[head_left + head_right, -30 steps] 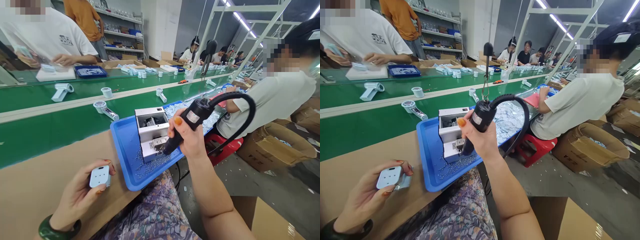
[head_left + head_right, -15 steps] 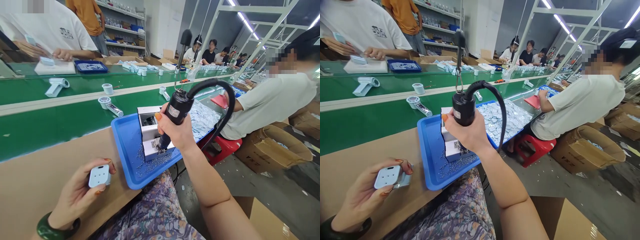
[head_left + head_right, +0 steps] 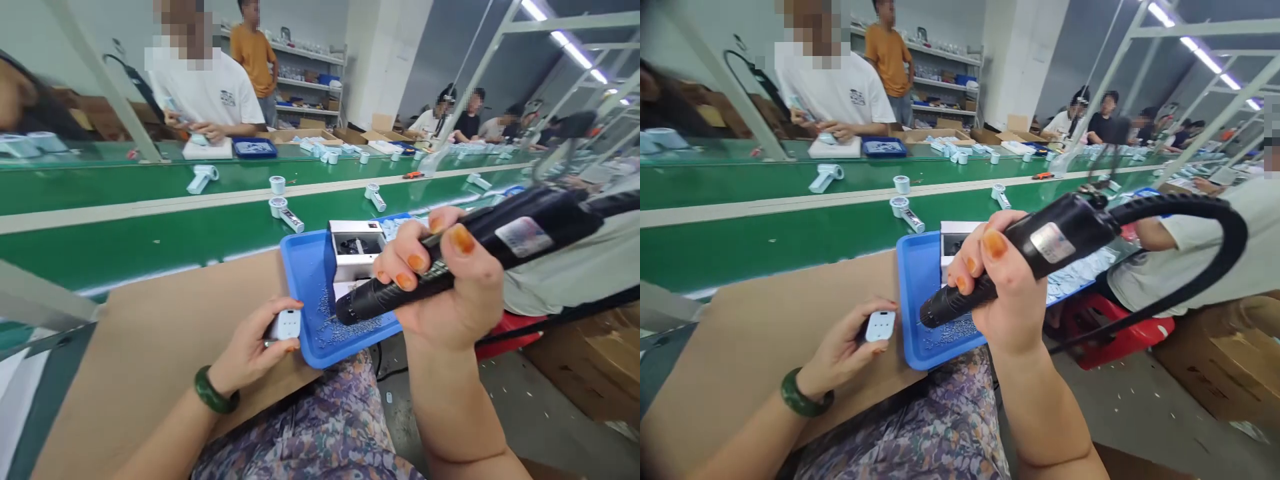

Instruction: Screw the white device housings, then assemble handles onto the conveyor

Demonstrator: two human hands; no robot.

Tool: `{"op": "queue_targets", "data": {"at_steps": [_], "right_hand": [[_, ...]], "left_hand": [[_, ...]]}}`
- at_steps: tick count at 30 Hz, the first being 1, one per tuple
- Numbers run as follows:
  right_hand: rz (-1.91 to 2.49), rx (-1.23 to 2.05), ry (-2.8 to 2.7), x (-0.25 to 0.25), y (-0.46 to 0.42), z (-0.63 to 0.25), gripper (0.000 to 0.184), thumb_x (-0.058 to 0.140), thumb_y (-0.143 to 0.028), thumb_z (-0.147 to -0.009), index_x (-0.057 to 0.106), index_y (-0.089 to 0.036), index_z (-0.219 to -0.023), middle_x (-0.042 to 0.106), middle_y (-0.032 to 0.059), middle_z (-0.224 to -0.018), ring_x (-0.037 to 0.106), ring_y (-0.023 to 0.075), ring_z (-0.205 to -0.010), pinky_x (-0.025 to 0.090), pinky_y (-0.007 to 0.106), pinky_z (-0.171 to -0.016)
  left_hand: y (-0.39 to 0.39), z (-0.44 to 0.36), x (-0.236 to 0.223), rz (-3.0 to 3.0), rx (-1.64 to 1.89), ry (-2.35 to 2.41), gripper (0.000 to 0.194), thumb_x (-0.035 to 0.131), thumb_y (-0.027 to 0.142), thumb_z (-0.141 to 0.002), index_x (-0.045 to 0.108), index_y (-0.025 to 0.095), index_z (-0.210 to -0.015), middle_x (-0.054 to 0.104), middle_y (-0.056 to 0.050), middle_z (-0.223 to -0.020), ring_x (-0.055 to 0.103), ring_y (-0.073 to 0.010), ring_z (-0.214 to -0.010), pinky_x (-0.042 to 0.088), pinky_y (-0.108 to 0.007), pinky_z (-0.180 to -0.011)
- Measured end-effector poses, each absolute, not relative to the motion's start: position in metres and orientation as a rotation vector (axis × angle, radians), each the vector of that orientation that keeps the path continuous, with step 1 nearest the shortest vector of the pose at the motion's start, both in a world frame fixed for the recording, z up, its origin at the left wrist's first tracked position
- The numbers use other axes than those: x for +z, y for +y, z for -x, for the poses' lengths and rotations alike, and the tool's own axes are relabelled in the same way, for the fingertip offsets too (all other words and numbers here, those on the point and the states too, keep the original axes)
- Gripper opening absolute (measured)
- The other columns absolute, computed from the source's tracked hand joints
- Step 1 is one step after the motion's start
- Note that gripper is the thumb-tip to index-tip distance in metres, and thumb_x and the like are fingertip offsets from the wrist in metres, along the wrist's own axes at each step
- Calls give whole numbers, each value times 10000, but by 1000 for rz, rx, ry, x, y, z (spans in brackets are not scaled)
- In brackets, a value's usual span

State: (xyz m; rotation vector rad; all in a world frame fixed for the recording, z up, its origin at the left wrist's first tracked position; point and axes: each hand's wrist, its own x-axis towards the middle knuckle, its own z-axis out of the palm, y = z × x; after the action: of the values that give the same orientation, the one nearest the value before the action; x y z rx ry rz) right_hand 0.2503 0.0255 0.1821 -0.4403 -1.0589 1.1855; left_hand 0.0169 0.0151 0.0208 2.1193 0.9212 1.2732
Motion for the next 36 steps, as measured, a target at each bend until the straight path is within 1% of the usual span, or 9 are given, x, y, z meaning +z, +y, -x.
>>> {"op": "queue_targets", "data": {"at_steps": [3,8,10,12,15,18,22,30,36], "right_hand": [[421,1206,-1078,184,23,-240,383,805,-409,-785,454,-256,-808,467,-102,-591,433,72,-428,466,256,-501],[445,1206,-1034,172,28,-232,380,790,-417,-787,448,-256,-813,460,-103,-597,415,67,-436,466,254,-512],[454,1204,-1004,170,28,-235,368,788,-417,-771,461,-258,-818,451,-102,-595,404,68,-435,459,254,-506],[470,1189,-983,173,27,-244,377,792,-430,-752,461,-262,-815,434,-99,-593,396,73,-437,452,258,-498],[487,1073,-988,183,25,-267,410,803,-453,-739,444,-267,-804,395,-100,-584,371,78,-430,420,255,-477],[491,893,-997,183,30,-287,388,809,-438,-749,466,-264,-795,424,-99,-572,380,78,-420,390,246,-454],[536,803,-1048,156,45,-290,267,794,-376,-816,560,-250,-840,528,-89,-613,494,85,-457,434,247,-478],[568,823,-1166,134,57,-284,259,767,-402,-881,561,-245,-868,525,-86,-607,496,84,-477,405,244,-484],[644,838,-1213,124,57,-281,262,760,-414,-879,560,-244,-871,496,-86,-599,484,92,-486,393,262,-500]], "left_hand": [[10,-17,21,-2057,1330,912,355,617,484,-1002,595,248,-1268,681,-59,-1008,667,-177,-830,535,-251,-726],[-2,-19,40,-2143,1236,735,393,554,543,-1019,552,260,-1293,624,-142,-1383,608,-285,-1298,534,-358,-1008],[-3,-25,50,-2279,1112,736,395,583,548,-1005,566,267,-1282,661,-117,-1344,662,-244,-1217,529,-308,-993],[0,-31,57,-2363,1063,748,361,598,529,-1004,573,274,-1258,724,-72,-1180,708,-198,-1061,533,-266,-930],[8,-38,55,-2418,1035,746,320,616,499,-999,587,277,-1228,736,-46,-1085,709,-188,-971,538,-261,-879],[15,-41,47,-2441,909,771,316,623,473,-994,605,276,-1241,730,-65,-1202,713,-201,-1046,559,-259,-878],[18,-37,39,-2408,775,823,369,631,445,-991,589,298,-1327,651,-71,-1433,663,-230,-1258,568,-289,-992],[13,-17,35,-2199,978,1015,296,632,396,-989,618,298,-1268,737,-35,-1165,724,-201,-1032,582,-224,-861],[7,-7,33,-2112,1075,1016,278,598,342,-1005,599,298,-1279,673,-58,-1202,610,-228,-1152,508,-324,-1007]]}}
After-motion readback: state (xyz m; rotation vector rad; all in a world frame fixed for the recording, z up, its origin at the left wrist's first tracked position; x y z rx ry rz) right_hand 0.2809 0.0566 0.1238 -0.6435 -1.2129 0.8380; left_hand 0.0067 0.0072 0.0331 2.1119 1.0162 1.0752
